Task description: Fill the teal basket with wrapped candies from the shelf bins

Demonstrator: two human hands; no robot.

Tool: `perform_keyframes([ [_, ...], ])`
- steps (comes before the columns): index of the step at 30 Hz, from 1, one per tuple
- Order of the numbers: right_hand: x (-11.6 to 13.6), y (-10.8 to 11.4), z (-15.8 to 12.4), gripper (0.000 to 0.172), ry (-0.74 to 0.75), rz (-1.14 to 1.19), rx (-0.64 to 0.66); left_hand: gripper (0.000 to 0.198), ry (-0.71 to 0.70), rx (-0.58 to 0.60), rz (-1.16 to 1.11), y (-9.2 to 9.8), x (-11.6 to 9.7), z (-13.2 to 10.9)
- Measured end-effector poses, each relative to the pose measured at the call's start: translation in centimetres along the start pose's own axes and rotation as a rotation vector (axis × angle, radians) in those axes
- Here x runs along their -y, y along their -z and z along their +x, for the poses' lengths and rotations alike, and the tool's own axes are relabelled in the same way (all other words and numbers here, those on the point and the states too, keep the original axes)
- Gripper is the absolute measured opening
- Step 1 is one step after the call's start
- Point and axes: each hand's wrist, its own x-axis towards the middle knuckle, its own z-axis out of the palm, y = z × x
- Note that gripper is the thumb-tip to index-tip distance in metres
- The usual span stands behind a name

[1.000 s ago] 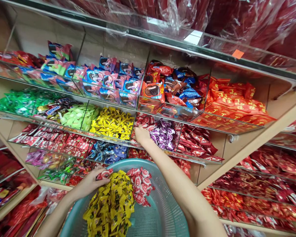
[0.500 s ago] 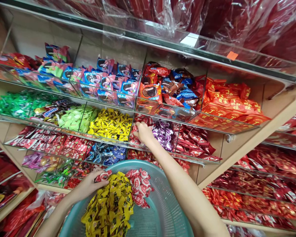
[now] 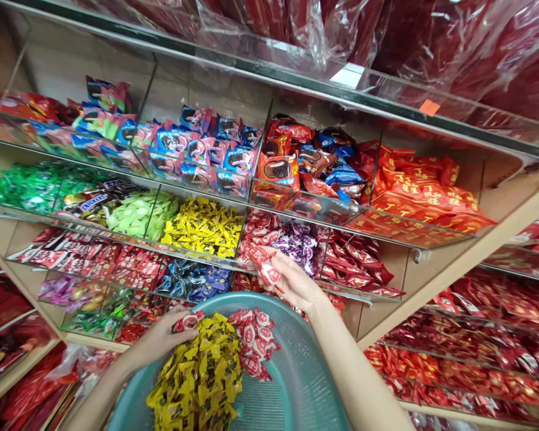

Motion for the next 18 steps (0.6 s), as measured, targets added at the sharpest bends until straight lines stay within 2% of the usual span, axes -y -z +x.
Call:
perform_keyframes([
  [5, -1.7, 0.0, -1.2, 0.038, -0.05, 0.057, 0.09, 0.032, -0.001, -0.006, 0.02, 0.0, 0.1, 0.1],
  [10, -3.9, 1.5, -3.1, 0.035, -0.193, -0.041, -0.001, 0.032, -0.03, -0.005, 0.012, 0.2, 0.3, 0.1],
  [14, -6.1, 3.8, -5.6, 0.035, -0.351, -0.255, -0.086, 0.033, -0.022, -0.002, 0.028, 0.2, 0.5, 0.2],
  [18, -8.1, 5.6, -7.2, 0.039, -0.371, -0.558, -0.101, 0.032, -0.024, 0.002, 0.044, 0.2, 0.5, 0.2],
])
